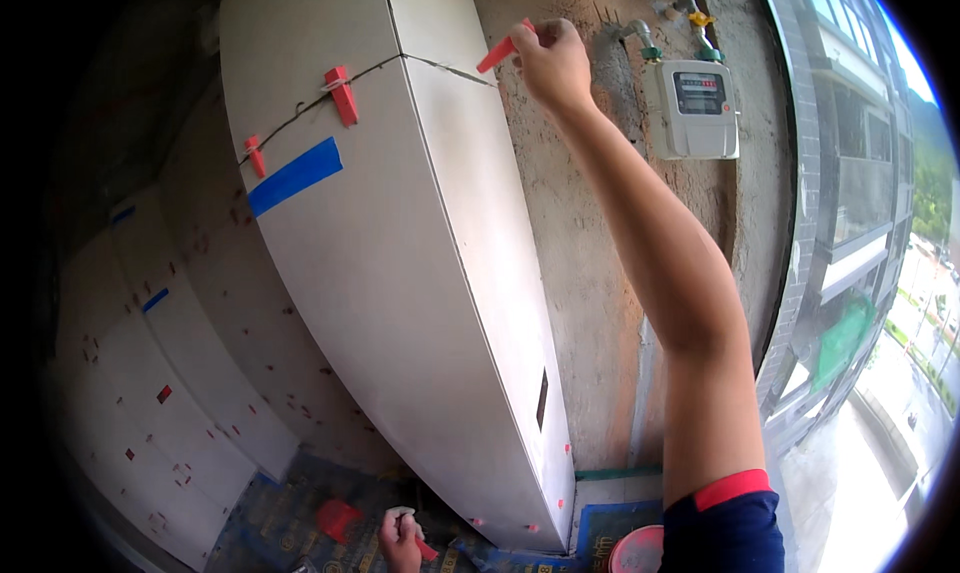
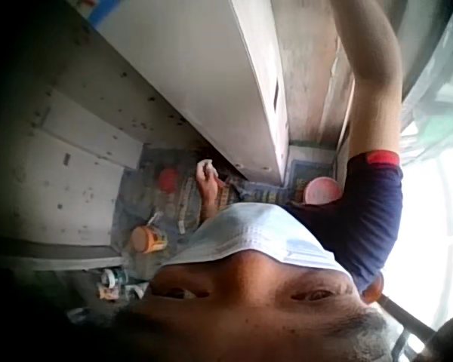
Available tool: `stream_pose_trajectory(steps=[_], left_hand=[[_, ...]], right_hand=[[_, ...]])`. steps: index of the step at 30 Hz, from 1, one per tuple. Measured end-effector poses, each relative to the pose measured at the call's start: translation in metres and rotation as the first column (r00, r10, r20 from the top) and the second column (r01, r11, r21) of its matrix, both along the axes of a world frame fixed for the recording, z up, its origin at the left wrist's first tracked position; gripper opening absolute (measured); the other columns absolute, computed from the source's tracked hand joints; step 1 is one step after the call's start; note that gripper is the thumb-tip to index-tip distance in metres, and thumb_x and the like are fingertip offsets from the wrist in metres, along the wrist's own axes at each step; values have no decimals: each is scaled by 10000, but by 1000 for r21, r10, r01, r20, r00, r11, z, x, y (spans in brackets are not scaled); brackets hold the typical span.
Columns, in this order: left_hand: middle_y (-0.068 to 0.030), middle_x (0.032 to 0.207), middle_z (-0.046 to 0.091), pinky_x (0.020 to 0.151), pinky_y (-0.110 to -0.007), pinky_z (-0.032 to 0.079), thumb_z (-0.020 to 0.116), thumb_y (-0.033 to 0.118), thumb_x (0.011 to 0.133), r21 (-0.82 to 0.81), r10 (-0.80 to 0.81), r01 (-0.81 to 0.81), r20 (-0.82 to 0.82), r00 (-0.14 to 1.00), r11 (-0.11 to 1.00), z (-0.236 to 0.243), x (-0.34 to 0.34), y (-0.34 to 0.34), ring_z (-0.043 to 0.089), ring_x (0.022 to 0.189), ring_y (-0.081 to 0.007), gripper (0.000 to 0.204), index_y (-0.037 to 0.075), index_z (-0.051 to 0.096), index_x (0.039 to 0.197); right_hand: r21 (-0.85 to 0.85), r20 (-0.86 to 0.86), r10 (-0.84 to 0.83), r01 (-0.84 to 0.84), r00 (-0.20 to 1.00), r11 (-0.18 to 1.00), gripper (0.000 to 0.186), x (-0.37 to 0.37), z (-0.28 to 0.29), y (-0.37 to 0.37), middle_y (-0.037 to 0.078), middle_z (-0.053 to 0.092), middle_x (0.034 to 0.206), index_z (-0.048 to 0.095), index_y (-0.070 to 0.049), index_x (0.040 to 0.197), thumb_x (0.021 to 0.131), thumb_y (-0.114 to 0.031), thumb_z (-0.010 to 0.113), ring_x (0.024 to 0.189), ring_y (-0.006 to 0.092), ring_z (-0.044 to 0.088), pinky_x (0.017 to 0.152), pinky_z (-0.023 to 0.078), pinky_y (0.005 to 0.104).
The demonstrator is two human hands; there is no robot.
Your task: The person positions large tiles against a wall corner, secures them with red clips and blue tape, and uses a rubber mallet to tap the tiles into place. The person also handles plastic spacers from a bucket and prepares additional tiles on the floor.
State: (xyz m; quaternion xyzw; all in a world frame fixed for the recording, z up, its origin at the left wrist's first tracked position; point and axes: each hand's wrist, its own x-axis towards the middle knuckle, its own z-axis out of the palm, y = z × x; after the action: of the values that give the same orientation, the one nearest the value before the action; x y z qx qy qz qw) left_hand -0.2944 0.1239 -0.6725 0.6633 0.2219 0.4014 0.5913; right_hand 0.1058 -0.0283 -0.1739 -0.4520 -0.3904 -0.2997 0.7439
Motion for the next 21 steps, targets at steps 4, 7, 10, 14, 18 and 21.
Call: stream_pose_trajectory(steps=[4, 7, 10, 14, 18, 21], left_hand=[[-12, 587, 454, 423, -263, 346, 522, 103, 930, 76, 270, -269, -2, 963, 960, -32, -33, 24, 396, 444, -88, 95, 20, 558, 957], [-21, 546, 441, 395, -279, 362, 531, 121, 926, 478, 508, -447, 2, 861, 756, -92, -86, 53, 388, 381, -108, 103, 27, 561, 956], [-27, 521, 428, 389, -297, 383, 546, 139, 924, 331, 579, -525, -87, 810, 784, -100, -92, 36, 396, 364, -119, 129, 24, 564, 978], [-34, 511, 439, 381, -318, 393, 569, 157, 919, -204, 582, -588, -93, 808, 783, -54, -62, 4, 403, 357, -128, 197, 6, 562, 1045], [-31, 509, 444, 387, -311, 396, 578, 165, 918, -157, 518, -526, -91, 851, 836, -13, -23, -11, 410, 362, -129, 236, 3, 556, 1089], [-23, 514, 427, 387, -302, 389, 571, 169, 924, -74, 445, -452, -91, 891, 889, 3, -1, -10, 402, 359, -122, 231, 1, 558, 1082]], right_hand=[[-24, 77, -135, 137, 988, 990, 402, 30, 55, 52, 96, 665, 924, 578, -5, 1050, 809, -326, 608, 832, 174, 642, 774, 481, 300], [-167, 207, 15, 21, 978, 986, 282, 27, 62, 68, 53, 619, 844, 589, 10, 987, 866, -241, 630, 717, 102, 576, 655, 471, 242], [-246, 231, 161, -102, 960, 964, 269, 31, 60, 62, 42, 612, 826, 591, 0, 987, 871, -240, 628, 703, 90, 549, 656, 461, 232], [-293, 362, 192, -84, 912, 952, 248, 39, 70, 57, 30, 605, 800, 583, -9, 975, 887, -238, 620, 691, 81, 528, 658, 453, 236], [-312, 437, 219, -82, 873, 947, 236, 46, 70, 59, 30, 609, 807, 572, -14, 953, 894, -239, 614, 694, 81, 530, 660, 457, 240], [-309, 463, 223, -79, 858, 948, 231, 48, 70, 58, 30, 609, 809, 567, -19, 943, 895, -240, 612, 696, 81, 535, 659, 458, 242]])
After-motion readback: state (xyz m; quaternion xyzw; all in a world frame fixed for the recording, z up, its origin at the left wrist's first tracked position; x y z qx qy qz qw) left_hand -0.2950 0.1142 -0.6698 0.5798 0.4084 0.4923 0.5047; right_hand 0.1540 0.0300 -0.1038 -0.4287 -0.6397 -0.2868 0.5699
